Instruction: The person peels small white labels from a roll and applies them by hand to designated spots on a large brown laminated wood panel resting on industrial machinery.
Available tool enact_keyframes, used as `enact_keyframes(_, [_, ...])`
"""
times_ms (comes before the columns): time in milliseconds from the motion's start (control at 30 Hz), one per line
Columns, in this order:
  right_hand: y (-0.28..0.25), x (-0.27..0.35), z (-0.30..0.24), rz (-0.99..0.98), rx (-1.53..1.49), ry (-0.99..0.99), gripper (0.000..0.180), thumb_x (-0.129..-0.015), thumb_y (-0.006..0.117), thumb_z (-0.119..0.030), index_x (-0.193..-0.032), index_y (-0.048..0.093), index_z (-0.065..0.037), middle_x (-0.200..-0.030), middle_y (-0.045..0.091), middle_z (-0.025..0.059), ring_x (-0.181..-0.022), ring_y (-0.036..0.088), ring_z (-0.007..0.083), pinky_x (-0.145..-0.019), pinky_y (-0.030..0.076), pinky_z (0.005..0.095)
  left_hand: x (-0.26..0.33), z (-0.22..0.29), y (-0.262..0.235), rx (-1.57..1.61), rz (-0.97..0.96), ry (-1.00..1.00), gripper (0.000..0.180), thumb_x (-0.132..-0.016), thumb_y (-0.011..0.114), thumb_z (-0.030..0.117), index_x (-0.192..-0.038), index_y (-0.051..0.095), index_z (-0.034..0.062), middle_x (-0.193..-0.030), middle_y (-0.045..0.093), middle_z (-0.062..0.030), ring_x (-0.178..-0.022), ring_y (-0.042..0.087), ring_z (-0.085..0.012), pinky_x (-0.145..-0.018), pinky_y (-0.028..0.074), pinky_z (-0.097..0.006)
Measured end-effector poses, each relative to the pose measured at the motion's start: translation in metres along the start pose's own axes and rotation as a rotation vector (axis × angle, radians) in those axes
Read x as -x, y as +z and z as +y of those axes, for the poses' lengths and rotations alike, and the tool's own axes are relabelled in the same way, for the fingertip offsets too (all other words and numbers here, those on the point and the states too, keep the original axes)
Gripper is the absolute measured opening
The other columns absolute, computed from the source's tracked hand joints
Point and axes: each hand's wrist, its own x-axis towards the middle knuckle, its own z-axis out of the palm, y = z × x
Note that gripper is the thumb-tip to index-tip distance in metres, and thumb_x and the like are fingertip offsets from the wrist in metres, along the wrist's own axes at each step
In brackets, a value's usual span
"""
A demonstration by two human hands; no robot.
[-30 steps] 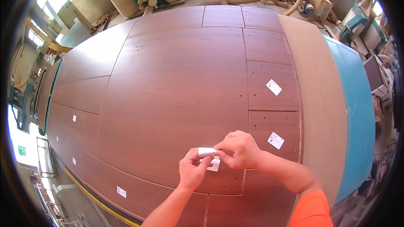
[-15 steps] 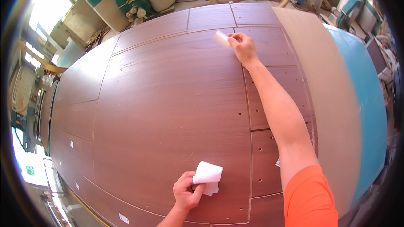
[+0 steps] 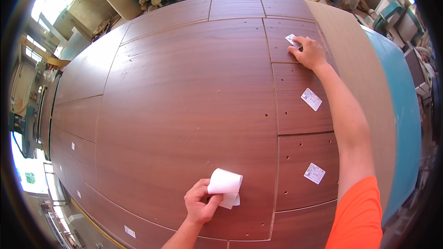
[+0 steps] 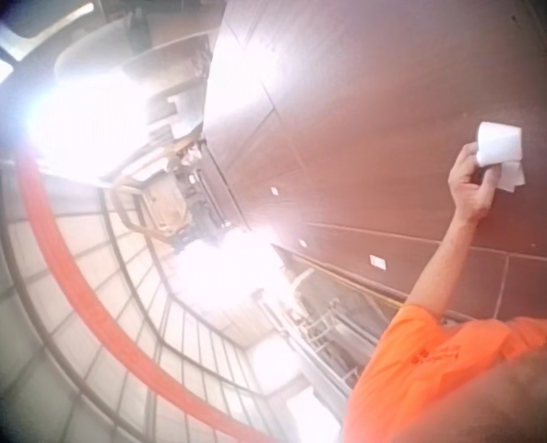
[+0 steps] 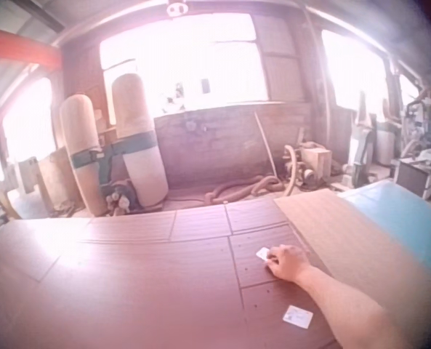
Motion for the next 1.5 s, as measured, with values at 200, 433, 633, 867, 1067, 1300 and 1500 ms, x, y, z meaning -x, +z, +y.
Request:
enact_keyframes(200, [0.013, -0.001, -0.017, -0.195, 0.121, -0.073, 0.074, -0.095, 0.044, -0.052, -0.147, 0.033, 0.0, -0.156, 0.026, 0.0171, -0.145, 0.022, 0.0281, -0.119, 0.018, 0.0347, -0.003, 0.004, -0.002, -0.069, 0.017, -0.103, 0.008, -0.082, 0.067, -0.004, -0.088, 0.071, -0.0018, -0.096, 0.066, -0.0082, -0.078, 0.065, -0.0134, -0.064, 0.052, -0.024])
enact_keyframes(433, [-0.029, 0.054, 0.008, -0.393, -0.098, 0.012, 0.067, -0.091, 0.058, -0.044, -0.138, 0.044, 0.002, -0.143, 0.046, 0.0207, -0.134, 0.043, 0.0308, -0.111, 0.033, 0.0368, -0.015, 0.002, 0.009, 0.327, 0.111, -0.217, 0.012, -0.089, 0.063, 0.003, -0.091, 0.069, -0.0062, -0.102, 0.063, -0.0081, -0.08, 0.063, -0.0128, -0.066, 0.054, -0.026])
enact_keyframes(633, [-0.102, 0.205, -0.166, -0.248, -0.69, -0.248, 0.023, -0.072, 0.074, -0.005, -0.094, 0.067, -0.002, -0.093, 0.065, 0.0114, -0.088, 0.062, 0.0252, -0.079, 0.049, 0.0339, 0.009, 0.028, -0.002, 0.529, 0.175, -0.368, 0.018, -0.091, 0.066, 0.01, -0.089, 0.069, -0.0069, -0.09, 0.065, -0.0082, -0.072, 0.062, -0.0121, -0.063, 0.052, -0.025])
enact_keyframes(867, [-0.129, 0.305, -0.264, -0.43, -1.136, 0.28, 0.017, -0.078, 0.077, -0.009, -0.084, 0.063, -0.001, -0.079, 0.062, 0.0017, -0.07, 0.054, 0.0095, -0.063, 0.046, 0.025, 0.044, 0.068, -0.008, 0.402, 0.138, -0.215, 0.015, -0.092, 0.065, 0.011, -0.091, 0.07, -0.0033, -0.096, 0.065, -0.0055, -0.076, 0.062, -0.0113, -0.068, 0.051, -0.025])
enact_keyframes(1067, [-0.139, 0.342, -0.29, -0.376, -1.11, 0.17, 0.016, -0.079, 0.077, -0.008, -0.084, 0.062, -0.003, -0.084, 0.064, 0.0027, -0.075, 0.056, 0.0099, -0.066, 0.047, 0.025, 0.102, 0.073, -0.038, 0.127, 0.182, -0.017, 0.014, -0.09, 0.066, 0.009, -0.1, 0.072, 0.001, -0.106, 0.064, -0.0046, -0.093, 0.061, -0.0122, -0.082, 0.049, -0.025])
enact_keyframes(1300, [-0.153, 0.358, -0.314, -0.2, -0.61, -0.794, 0.032, -0.067, 0.079, -0.014, -0.097, 0.071, -0.01, -0.085, 0.068, 0.0018, -0.087, 0.063, 0.0234, -0.074, 0.051, 0.0363, 0.151, 0.081, -0.068, 0.294, 0.192, -0.298, 0.017, -0.092, 0.065, 0.013, -0.088, 0.072, -0.0016, -0.086, 0.068, -0.0031, -0.078, 0.059, -0.0077, -0.07, 0.047, -0.025])
enact_keyframes(1500, [-0.159, 0.373, -0.345, -0.262, -0.622, -0.793, 0.021, -0.073, 0.074, -0.014, -0.093, 0.072, -0.01, -0.071, 0.065, 0.0031, -0.072, 0.064, 0.0198, -0.064, 0.052, 0.0327, 0.175, 0.073, -0.081, 0.327, 0.302, -0.255, 0.009, -0.089, 0.067, 0.005, -0.088, 0.07, -0.0038, -0.089, 0.066, -0.0052, -0.078, 0.063, -0.0099, -0.069, 0.051, -0.023])
